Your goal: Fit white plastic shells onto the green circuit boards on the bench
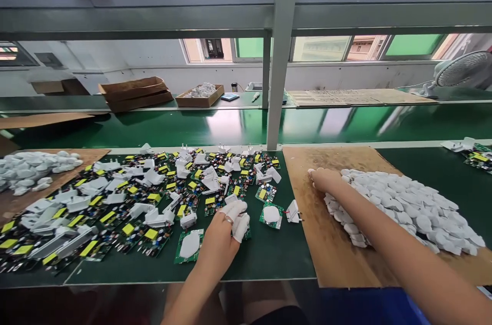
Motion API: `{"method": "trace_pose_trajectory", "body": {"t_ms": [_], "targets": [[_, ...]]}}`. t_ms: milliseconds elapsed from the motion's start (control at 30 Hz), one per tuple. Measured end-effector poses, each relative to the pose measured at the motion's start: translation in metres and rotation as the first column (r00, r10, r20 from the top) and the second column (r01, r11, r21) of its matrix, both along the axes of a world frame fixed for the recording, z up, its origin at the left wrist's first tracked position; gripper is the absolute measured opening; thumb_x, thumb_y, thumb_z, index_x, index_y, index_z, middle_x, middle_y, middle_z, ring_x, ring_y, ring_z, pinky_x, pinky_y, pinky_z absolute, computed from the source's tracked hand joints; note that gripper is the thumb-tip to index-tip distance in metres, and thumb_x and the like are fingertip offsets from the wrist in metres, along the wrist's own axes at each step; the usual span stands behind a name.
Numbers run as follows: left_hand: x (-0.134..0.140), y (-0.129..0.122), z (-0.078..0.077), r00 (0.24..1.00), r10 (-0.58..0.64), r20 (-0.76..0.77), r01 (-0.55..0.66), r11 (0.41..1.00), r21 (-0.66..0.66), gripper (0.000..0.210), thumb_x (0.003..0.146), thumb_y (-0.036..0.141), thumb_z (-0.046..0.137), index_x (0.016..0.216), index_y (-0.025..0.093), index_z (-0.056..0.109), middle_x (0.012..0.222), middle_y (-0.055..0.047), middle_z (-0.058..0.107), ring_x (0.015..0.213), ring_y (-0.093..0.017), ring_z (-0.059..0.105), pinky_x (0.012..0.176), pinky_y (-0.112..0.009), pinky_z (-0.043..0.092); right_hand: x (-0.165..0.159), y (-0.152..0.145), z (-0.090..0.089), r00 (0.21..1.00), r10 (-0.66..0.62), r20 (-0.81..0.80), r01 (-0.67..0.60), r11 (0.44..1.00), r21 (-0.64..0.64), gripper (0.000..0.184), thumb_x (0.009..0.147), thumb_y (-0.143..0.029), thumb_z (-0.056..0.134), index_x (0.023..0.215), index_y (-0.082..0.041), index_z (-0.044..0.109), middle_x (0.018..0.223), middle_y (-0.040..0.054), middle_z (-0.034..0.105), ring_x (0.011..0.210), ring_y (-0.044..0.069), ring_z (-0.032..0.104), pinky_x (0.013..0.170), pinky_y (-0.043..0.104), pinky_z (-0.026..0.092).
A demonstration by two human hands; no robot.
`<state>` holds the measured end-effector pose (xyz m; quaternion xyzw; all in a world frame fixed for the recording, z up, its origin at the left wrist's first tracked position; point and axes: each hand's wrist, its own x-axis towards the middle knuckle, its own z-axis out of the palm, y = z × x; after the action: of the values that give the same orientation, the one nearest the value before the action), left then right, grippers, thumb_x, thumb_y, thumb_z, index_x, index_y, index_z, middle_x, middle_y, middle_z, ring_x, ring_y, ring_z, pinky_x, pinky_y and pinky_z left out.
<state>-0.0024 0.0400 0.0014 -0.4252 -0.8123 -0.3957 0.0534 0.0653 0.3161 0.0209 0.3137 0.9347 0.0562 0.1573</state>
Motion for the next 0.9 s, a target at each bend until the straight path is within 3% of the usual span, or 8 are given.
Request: {"method": "trace_pose_trajectory", "body": {"t_ms": [100, 200, 300, 433, 567, 700, 800, 900], "targets": [[0.001, -0.007, 0.002, 0.995, -0.024, 0.098, 0.013, 0.994, 0.109, 0.025, 0.075, 0.024, 0.043, 0.094, 0.021, 0.059, 0.094, -0.007, 0.059, 0.092, -0.02, 0.051, 0.083, -0.031, 0.04, -0.002, 0.003, 0.001, 0.996, 0.088, 0.028, -0.088, 0.996, 0.002, 0.01, 0.076, -0.012, 0.048, 0.085, -0.012, 0.052, 0.081, 0.0037, 0.054, 0.07, 0.015, 0.052, 0.061, 0.029, 0.041], [-0.003, -0.023, 0.003, 0.968, 0.102, 0.227, -0.155, 0.962, 0.227, 0.022, 0.073, 0.026, 0.046, 0.089, 0.022, 0.061, 0.092, -0.006, 0.06, 0.089, -0.02, 0.052, 0.081, -0.03, 0.04, -0.004, -0.002, 0.008, 0.992, 0.124, -0.004, -0.123, 0.991, 0.045, 0.014, 0.077, -0.009, 0.042, 0.089, -0.01, 0.049, 0.079, 0.005, 0.053, 0.067, 0.016, 0.051, 0.056, 0.027, 0.039], [-0.007, -0.036, 0.0, 0.923, 0.2, 0.329, -0.286, 0.928, 0.24, 0.023, 0.073, 0.03, 0.046, 0.088, 0.02, 0.06, 0.092, -0.006, 0.06, 0.089, -0.019, 0.051, 0.081, -0.029, 0.039, -0.011, -0.018, 0.014, 0.983, 0.169, -0.068, -0.165, 0.985, 0.056, 0.018, 0.074, -0.005, 0.037, 0.088, -0.01, 0.048, 0.079, 0.0087, 0.052, 0.064, 0.016, 0.052, 0.051, 0.024, 0.034], [-0.005, -0.039, -0.002, 0.878, 0.152, 0.454, -0.269, 0.941, 0.206, 0.026, 0.073, 0.034, 0.046, 0.089, 0.019, 0.06, 0.092, -0.006, 0.06, 0.089, -0.019, 0.052, 0.081, -0.028, 0.039, -0.018, -0.048, 0.018, 0.955, 0.262, -0.14, -0.259, 0.965, 0.041, 0.009, 0.072, -0.009, 0.042, 0.074, -0.015, 0.048, 0.074, 0.0043, 0.05, 0.067, 0.015, 0.051, 0.052, 0.021, 0.032], [0.001, -0.035, -0.002, 0.873, 0.104, 0.477, -0.207, 0.964, 0.169, 0.026, 0.072, 0.033, 0.047, 0.088, 0.019, 0.061, 0.091, -0.006, 0.061, 0.086, -0.019, 0.053, 0.078, -0.028, 0.04, -0.014, -0.06, 0.016, 0.969, 0.162, -0.184, -0.139, 0.981, 0.134, 0.019, 0.07, -0.003, 0.037, 0.083, -0.012, 0.047, 0.084, 0.0104, 0.047, 0.069, 0.02, 0.052, 0.048, 0.023, 0.03], [0.008, -0.033, -0.002, 0.882, 0.075, 0.466, -0.181, 0.965, 0.188, 0.021, 0.071, 0.031, 0.049, 0.083, 0.02, 0.063, 0.085, -0.005, 0.062, 0.08, -0.019, 0.054, 0.073, -0.027, 0.042, -0.001, -0.048, 0.002, 0.982, -0.007, -0.188, 0.044, 0.98, 0.194, 0.026, 0.071, 0.002, 0.03, 0.089, -0.004, 0.047, 0.086, 0.0171, 0.045, 0.068, 0.025, 0.054, 0.044, 0.025, 0.029], [0.013, -0.03, -0.003, 0.859, 0.06, 0.509, -0.215, 0.944, 0.251, 0.02, 0.07, 0.03, 0.051, 0.083, 0.021, 0.063, 0.085, -0.004, 0.062, 0.079, -0.019, 0.054, 0.072, -0.028, 0.042, 0.01, -0.038, -0.007, 0.992, -0.025, -0.123, 0.043, 0.988, 0.148, 0.023, 0.071, 0.001, 0.033, 0.084, -0.005, 0.051, 0.081, 0.0163, 0.049, 0.067, 0.025, 0.055, 0.045, 0.025, 0.031], [0.016, -0.027, -0.005, 0.828, 0.026, 0.56, -0.22, 0.934, 0.281, 0.019, 0.07, 0.03, 0.052, 0.08, 0.02, 0.064, 0.084, -0.004, 0.063, 0.079, -0.019, 0.054, 0.073, -0.028, 0.041, 0.017, -0.035, -0.002, 0.998, 0.033, -0.052, -0.03, 0.998, 0.055, 0.021, 0.068, 0.002, 0.039, 0.075, -0.008, 0.056, 0.075, 0.0138, 0.054, 0.068, 0.023, 0.056, 0.049, 0.024, 0.032]]}}
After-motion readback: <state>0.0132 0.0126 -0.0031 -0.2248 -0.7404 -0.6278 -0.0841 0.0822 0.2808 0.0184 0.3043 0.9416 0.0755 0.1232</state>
